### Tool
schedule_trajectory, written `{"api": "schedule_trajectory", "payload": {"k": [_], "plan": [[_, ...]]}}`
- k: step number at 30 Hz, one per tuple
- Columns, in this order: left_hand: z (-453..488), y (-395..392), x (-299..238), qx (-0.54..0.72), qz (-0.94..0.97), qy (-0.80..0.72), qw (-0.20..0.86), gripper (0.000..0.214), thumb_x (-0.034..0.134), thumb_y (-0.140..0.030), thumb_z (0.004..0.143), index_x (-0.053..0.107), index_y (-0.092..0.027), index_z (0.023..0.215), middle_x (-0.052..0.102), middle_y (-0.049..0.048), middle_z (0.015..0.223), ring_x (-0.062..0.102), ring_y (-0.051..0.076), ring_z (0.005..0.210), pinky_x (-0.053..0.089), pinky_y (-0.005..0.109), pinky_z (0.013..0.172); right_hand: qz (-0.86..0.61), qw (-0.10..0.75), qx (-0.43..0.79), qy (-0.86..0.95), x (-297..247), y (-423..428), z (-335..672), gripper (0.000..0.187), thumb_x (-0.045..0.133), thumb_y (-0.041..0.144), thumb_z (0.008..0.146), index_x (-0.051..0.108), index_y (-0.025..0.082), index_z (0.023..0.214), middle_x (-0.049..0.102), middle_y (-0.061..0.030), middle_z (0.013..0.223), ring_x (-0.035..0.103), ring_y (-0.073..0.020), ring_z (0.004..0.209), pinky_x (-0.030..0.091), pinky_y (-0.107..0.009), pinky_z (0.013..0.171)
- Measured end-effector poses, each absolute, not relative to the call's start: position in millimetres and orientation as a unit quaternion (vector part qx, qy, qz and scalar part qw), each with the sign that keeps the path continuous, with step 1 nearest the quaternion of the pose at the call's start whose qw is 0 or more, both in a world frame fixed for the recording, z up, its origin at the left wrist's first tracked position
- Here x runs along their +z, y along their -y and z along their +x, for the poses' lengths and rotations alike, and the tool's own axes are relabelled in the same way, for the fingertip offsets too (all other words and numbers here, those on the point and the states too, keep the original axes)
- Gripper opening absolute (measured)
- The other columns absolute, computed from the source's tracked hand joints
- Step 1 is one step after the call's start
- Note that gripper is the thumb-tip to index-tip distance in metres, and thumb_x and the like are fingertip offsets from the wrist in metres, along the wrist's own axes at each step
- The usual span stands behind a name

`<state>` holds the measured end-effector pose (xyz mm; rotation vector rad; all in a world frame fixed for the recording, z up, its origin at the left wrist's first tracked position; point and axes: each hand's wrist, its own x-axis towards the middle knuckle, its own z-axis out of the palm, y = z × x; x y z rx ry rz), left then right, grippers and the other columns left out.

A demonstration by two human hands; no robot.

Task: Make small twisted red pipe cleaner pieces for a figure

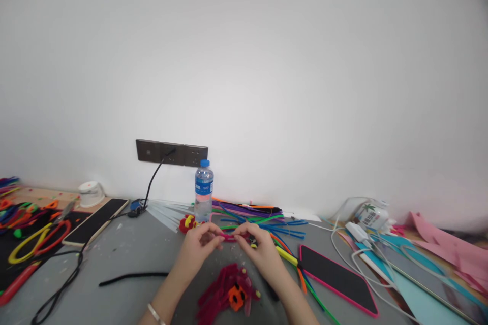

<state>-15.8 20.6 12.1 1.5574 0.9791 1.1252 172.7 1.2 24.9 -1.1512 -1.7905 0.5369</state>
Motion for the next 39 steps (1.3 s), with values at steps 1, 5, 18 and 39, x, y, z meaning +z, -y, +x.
{"api": "schedule_trajectory", "payload": {"k": [1, 5, 18, 39], "plan": [[-15.9, -20.1, 12.5, 0.459, 0.636, -0.399, 0.475, 0.015, 0.067, -0.033, 0.075, 0.065, -0.019, 0.078, 0.069, 0.0018, 0.059, 0.066, 0.021, 0.060, 0.046, 0.026, 0.057, -0.473, 0.454, 0.212, 0.725, 24.4, -1.5, 172.8, 0.012, 0.057, 0.020, 0.084, 0.065, 0.020, 0.076, 0.068, -0.0026, 0.074, 0.059, -0.0185, 0.071, 0.043, -0.028, 0.067], [-16.0, -18.7, 12.9, 0.465, 0.629, -0.392, 0.485, 0.018, 0.066, -0.036, 0.077, 0.065, -0.019, 0.080, 0.070, 0.0023, 0.065, 0.069, 0.022, 0.065, 0.048, 0.027, 0.059, -0.487, 0.441, 0.197, 0.728, 24.2, -1.0, 172.7, 0.012, 0.056, 0.016, 0.082, 0.063, 0.020, 0.074, 0.062, 0.0001, 0.067, 0.054, -0.0166, 0.065, 0.039, -0.026, 0.061], [-15.6, -25.4, 6.8, 0.508, 0.543, -0.357, 0.565, 0.029, 0.080, -0.037, 0.064, 0.066, -0.017, 0.081, 0.069, 0.0022, 0.075, 0.067, 0.020, 0.072, 0.054, 0.033, 0.074, -0.481, 0.446, 0.245, 0.714, 22.5, 1.2, 163.9, 0.012, 0.054, 0.018, 0.083, 0.060, 0.019, 0.074, 0.054, 0.0021, 0.065, 0.050, -0.0147, 0.062, 0.036, -0.024, 0.059], [-15.8, -24.4, 12.3, 0.459, 0.604, -0.383, 0.527, 0.019, 0.078, -0.030, 0.064, 0.070, -0.014, 0.069, 0.066, 0.0007, 0.062, 0.057, 0.015, 0.061, 0.044, 0.024, 0.059, -0.506, 0.401, 0.189, 0.740, 21.4, -0.7, 168.7, 0.010, 0.058, 0.011, 0.077, 0.063, 0.019, 0.073, 0.049, 0.0040, 0.058, 0.047, -0.0151, 0.061, 0.032, -0.024, 0.061]]}}
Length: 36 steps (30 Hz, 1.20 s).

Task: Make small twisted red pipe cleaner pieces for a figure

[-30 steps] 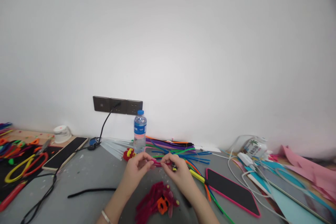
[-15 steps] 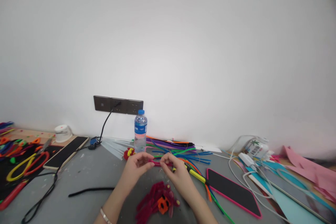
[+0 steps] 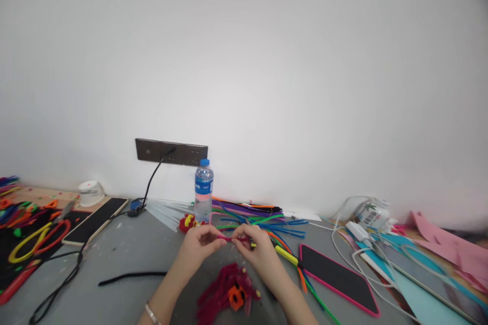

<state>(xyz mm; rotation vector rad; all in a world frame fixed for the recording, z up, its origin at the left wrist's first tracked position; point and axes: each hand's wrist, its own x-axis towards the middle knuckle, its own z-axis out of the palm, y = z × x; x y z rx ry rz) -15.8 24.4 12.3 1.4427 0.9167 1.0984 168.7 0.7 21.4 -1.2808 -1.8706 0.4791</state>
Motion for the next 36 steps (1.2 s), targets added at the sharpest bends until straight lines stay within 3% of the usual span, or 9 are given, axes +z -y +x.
{"api": "schedule_trajectory", "payload": {"k": [11, 16, 26, 36], "plan": [[-16.8, -23.3, 11.6, 0.456, 0.615, -0.367, 0.528, 0.021, 0.076, -0.031, 0.067, 0.065, -0.014, 0.063, 0.061, -0.0013, 0.060, 0.049, 0.012, 0.059, 0.037, 0.023, 0.058, -0.484, 0.398, 0.220, 0.748, 20.5, 1.0, 173.3, 0.010, 0.060, 0.012, 0.078, 0.065, 0.020, 0.074, 0.054, 0.0023, 0.062, 0.049, -0.0156, 0.065, 0.035, -0.024, 0.060], [-16.2, -18.8, 16.0, 0.462, 0.584, -0.324, 0.583, 0.027, 0.076, -0.036, 0.070, 0.062, -0.014, 0.063, 0.059, -0.0019, 0.059, 0.050, 0.012, 0.061, 0.037, 0.022, 0.060, -0.437, 0.441, 0.310, 0.720, 25.6, 1.8, 172.3, 0.002, 0.064, 0.018, 0.078, 0.064, 0.018, 0.077, 0.057, 0.0019, 0.066, 0.049, -0.0130, 0.060, 0.036, -0.022, 0.054], [-10.8, -8.6, 19.3, 0.434, 0.490, -0.251, 0.713, 0.030, 0.080, -0.034, 0.069, 0.059, -0.014, 0.063, 0.057, -0.0031, 0.059, 0.049, 0.010, 0.058, 0.036, 0.021, 0.059, -0.348, 0.495, 0.348, 0.716, 34.5, 7.0, 167.6, 0.016, 0.073, 0.033, 0.077, 0.068, 0.018, 0.072, 0.062, -0.0005, 0.067, 0.055, -0.0161, 0.067, 0.041, -0.026, 0.063], [-8.1, -5.5, 22.7, 0.402, 0.470, -0.277, 0.735, 0.033, 0.083, -0.038, 0.063, 0.061, -0.013, 0.059, 0.061, -0.0014, 0.054, 0.051, 0.009, 0.052, 0.037, 0.021, 0.055, -0.344, 0.471, 0.428, 0.691, 33.8, 7.8, 170.1, 0.021, 0.071, 0.037, 0.078, 0.066, 0.018, 0.073, 0.057, 0.0002, 0.072, 0.053, -0.0156, 0.071, 0.041, -0.027, 0.069]]}}
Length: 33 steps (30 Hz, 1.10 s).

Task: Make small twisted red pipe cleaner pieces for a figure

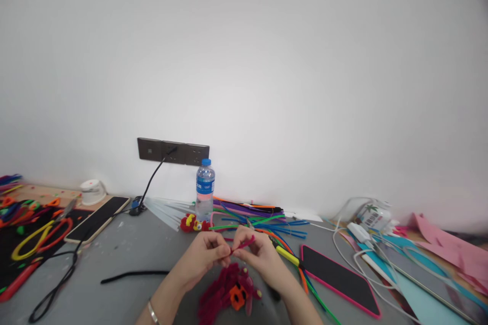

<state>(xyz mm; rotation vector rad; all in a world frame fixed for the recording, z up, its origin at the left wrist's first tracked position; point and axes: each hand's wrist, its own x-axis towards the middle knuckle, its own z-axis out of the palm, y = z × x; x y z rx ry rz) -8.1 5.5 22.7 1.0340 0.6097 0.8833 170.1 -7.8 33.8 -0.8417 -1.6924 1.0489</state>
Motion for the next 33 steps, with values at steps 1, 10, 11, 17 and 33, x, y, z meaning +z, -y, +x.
{"api": "schedule_trajectory", "payload": {"k": [1, 10, 11, 17, 33], "plan": [[-7.8, -4.7, 23.0, 0.391, 0.471, -0.282, 0.738, 0.034, 0.084, -0.039, 0.062, 0.062, -0.013, 0.059, 0.062, -0.0010, 0.053, 0.051, 0.009, 0.051, 0.038, 0.021, 0.055, -0.339, 0.459, 0.452, 0.686, 33.8, 8.3, 171.8, 0.022, 0.072, 0.038, 0.078, 0.065, 0.017, 0.073, 0.056, 0.0008, 0.072, 0.052, -0.0148, 0.070, 0.040, -0.026, 0.067], [-9.1, 0.4, 19.2, 0.303, 0.479, -0.288, 0.772, 0.043, 0.087, -0.047, 0.050, 0.062, -0.012, 0.056, 0.062, 0.0004, 0.048, 0.053, 0.010, 0.043, 0.041, 0.021, 0.048, -0.287, 0.363, 0.582, 0.669, 47.3, 16.3, 175.7, 0.029, 0.075, 0.041, 0.073, 0.063, 0.016, 0.069, 0.055, 0.0018, 0.070, 0.051, -0.0133, 0.069, 0.040, -0.026, 0.068], [-8.9, 0.8, 19.3, 0.298, 0.479, -0.289, 0.773, 0.044, 0.087, -0.047, 0.049, 0.062, -0.012, 0.056, 0.062, 0.0003, 0.048, 0.053, 0.010, 0.042, 0.042, 0.021, 0.048, -0.287, 0.357, 0.585, 0.669, 47.8, 16.5, 175.8, 0.029, 0.075, 0.042, 0.073, 0.063, 0.016, 0.069, 0.056, 0.0016, 0.071, 0.051, -0.0135, 0.069, 0.040, -0.026, 0.069], [-6.2, 1.6, 20.6, 0.294, 0.471, -0.292, 0.778, 0.046, 0.088, -0.049, 0.046, 0.062, -0.012, 0.054, 0.061, -0.0006, 0.046, 0.052, 0.008, 0.041, 0.042, 0.020, 0.046, -0.295, 0.336, 0.589, 0.673, 42.2, 16.1, 178.6, 0.030, 0.072, 0.045, 0.076, 0.062, 0.017, 0.074, 0.055, 0.0004, 0.073, 0.053, -0.0158, 0.074, 0.043, -0.028, 0.073], [-13.2, -2.6, 13.7, 0.239, 0.466, -0.255, 0.813, 0.043, 0.089, -0.046, 0.046, 0.066, -0.011, 0.054, 0.061, 0.0003, 0.044, 0.052, 0.008, 0.037, 0.037, 0.019, 0.040, -0.241, 0.338, 0.664, 0.622, 40.3, 19.2, 169.9, 0.028, 0.076, 0.037, 0.072, 0.058, 0.017, 0.073, 0.059, 0.0003, 0.073, 0.057, -0.0143, 0.074, 0.043, -0.025, 0.068]]}}
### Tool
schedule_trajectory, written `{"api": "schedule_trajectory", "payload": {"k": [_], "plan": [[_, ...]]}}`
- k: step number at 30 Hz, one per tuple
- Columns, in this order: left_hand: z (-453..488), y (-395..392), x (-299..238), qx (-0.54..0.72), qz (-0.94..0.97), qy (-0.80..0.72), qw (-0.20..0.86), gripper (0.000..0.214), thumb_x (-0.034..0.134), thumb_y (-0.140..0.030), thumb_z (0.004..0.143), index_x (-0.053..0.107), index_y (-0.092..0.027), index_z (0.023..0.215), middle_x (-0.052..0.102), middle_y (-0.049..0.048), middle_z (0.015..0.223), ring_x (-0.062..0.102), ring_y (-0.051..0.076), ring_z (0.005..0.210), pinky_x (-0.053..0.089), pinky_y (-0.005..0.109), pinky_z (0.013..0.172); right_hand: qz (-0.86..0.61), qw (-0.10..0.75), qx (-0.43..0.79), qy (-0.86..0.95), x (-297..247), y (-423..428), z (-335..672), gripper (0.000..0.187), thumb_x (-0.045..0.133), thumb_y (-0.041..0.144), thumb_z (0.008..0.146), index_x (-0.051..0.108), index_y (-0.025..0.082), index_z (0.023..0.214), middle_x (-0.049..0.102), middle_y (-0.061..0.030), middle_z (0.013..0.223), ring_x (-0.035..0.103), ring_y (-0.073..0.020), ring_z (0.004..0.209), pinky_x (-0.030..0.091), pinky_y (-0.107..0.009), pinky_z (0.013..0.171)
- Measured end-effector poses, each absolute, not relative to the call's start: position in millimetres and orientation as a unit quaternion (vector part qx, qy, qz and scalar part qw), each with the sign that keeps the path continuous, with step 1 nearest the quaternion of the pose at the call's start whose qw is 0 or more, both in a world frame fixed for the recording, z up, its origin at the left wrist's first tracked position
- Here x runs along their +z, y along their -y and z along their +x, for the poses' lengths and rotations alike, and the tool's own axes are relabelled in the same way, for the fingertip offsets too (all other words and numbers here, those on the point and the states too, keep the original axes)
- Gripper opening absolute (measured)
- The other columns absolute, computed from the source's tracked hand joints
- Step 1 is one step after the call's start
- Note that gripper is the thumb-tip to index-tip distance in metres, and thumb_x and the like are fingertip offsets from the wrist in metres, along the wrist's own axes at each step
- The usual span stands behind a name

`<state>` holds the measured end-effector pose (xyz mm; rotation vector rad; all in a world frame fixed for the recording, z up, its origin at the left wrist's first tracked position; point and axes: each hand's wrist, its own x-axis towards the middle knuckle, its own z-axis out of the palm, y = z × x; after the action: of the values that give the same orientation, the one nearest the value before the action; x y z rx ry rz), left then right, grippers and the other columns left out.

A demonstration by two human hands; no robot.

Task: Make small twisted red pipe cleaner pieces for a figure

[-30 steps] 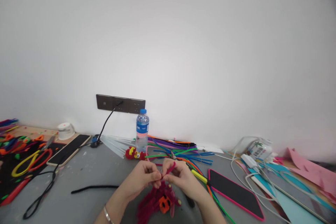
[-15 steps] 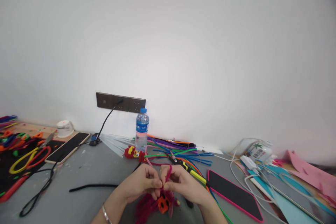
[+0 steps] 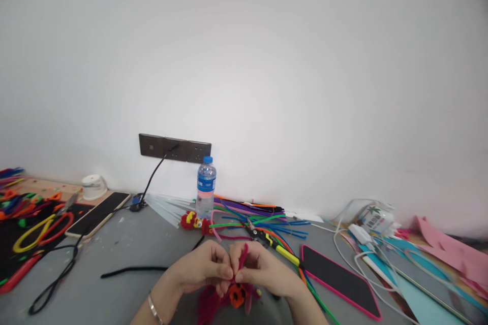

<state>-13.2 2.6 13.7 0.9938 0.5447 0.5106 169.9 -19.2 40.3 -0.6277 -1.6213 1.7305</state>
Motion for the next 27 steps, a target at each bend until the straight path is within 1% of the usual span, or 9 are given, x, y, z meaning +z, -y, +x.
{"api": "schedule_trajectory", "payload": {"k": [5, 11, 15, 21, 24, 27], "plan": [[-14.6, -1.7, 16.5, 0.232, 0.470, -0.252, 0.814, 0.043, 0.089, -0.046, 0.046, 0.067, -0.011, 0.055, 0.061, -0.0002, 0.044, 0.052, 0.008, 0.037, 0.036, 0.019, 0.040, -0.232, 0.328, 0.688, 0.604, 39.4, 19.5, 167.2, 0.030, 0.078, 0.036, 0.071, 0.056, 0.017, 0.072, 0.060, 0.0011, 0.071, 0.058, -0.0126, 0.068, 0.043, -0.025, 0.067], [-15.5, -0.1, 18.5, 0.198, 0.488, -0.241, 0.815, 0.043, 0.089, -0.047, 0.046, 0.069, -0.011, 0.057, 0.062, 0.0001, 0.047, 0.046, 0.007, 0.034, 0.037, 0.021, 0.041, -0.271, 0.298, 0.698, 0.592, 32.3, 17.3, 170.8, 0.030, 0.081, 0.035, 0.066, 0.061, 0.014, 0.072, 0.060, 0.0020, 0.067, 0.055, -0.0088, 0.058, 0.042, -0.020, 0.058], [-15.5, 1.1, 15.9, 0.176, 0.506, -0.240, 0.810, 0.041, 0.088, -0.046, 0.047, 0.070, -0.011, 0.058, 0.062, -0.0008, 0.047, 0.045, 0.006, 0.033, 0.040, 0.021, 0.043, -0.280, 0.272, 0.724, 0.569, 30.8, 18.4, 171.9, 0.030, 0.084, 0.033, 0.062, 0.062, 0.014, 0.070, 0.063, 0.0018, 0.066, 0.056, -0.0068, 0.055, 0.042, -0.018, 0.055], [-14.5, 0.5, 8.3, 0.156, 0.530, -0.251, 0.795, 0.039, 0.088, -0.044, 0.048, 0.070, -0.012, 0.059, 0.062, -0.0003, 0.048, 0.051, 0.010, 0.038, 0.041, 0.022, 0.044, -0.294, 0.261, 0.726, 0.565, 34.4, 20.9, 170.3, 0.031, 0.086, 0.032, 0.057, 0.063, 0.015, 0.067, 0.065, 0.0015, 0.066, 0.059, -0.0089, 0.057, 0.042, -0.018, 0.054], [-14.9, -1.4, 11.7, 0.183, 0.521, -0.263, 0.791, 0.039, 0.087, -0.044, 0.048, 0.068, -0.013, 0.060, 0.060, -0.0016, 0.048, 0.050, 0.009, 0.040, 0.042, 0.023, 0.047, -0.307, 0.279, 0.702, 0.579, 33.0, 17.3, 172.3, 0.030, 0.084, 0.034, 0.060, 0.063, 0.014, 0.069, 0.063, 0.0019, 0.065, 0.055, -0.0080, 0.055, 0.039, -0.018, 0.053], [-19.9, -7.2, 16.5, 0.235, 0.533, -0.302, 0.755, 0.033, 0.084, -0.040, 0.057, 0.066, -0.013, 0.065, 0.062, -0.0016, 0.054, 0.053, 0.010, 0.048, 0.044, 0.023, 0.054, -0.346, 0.344, 0.634, 0.600, 31.1, 11.3, 176.8, 0.027, 0.079, 0.037, 0.068, 0.065, 0.015, 0.073, 0.058, 0.0039, 0.062, 0.049, -0.0080, 0.054, 0.037, -0.020, 0.054]]}}
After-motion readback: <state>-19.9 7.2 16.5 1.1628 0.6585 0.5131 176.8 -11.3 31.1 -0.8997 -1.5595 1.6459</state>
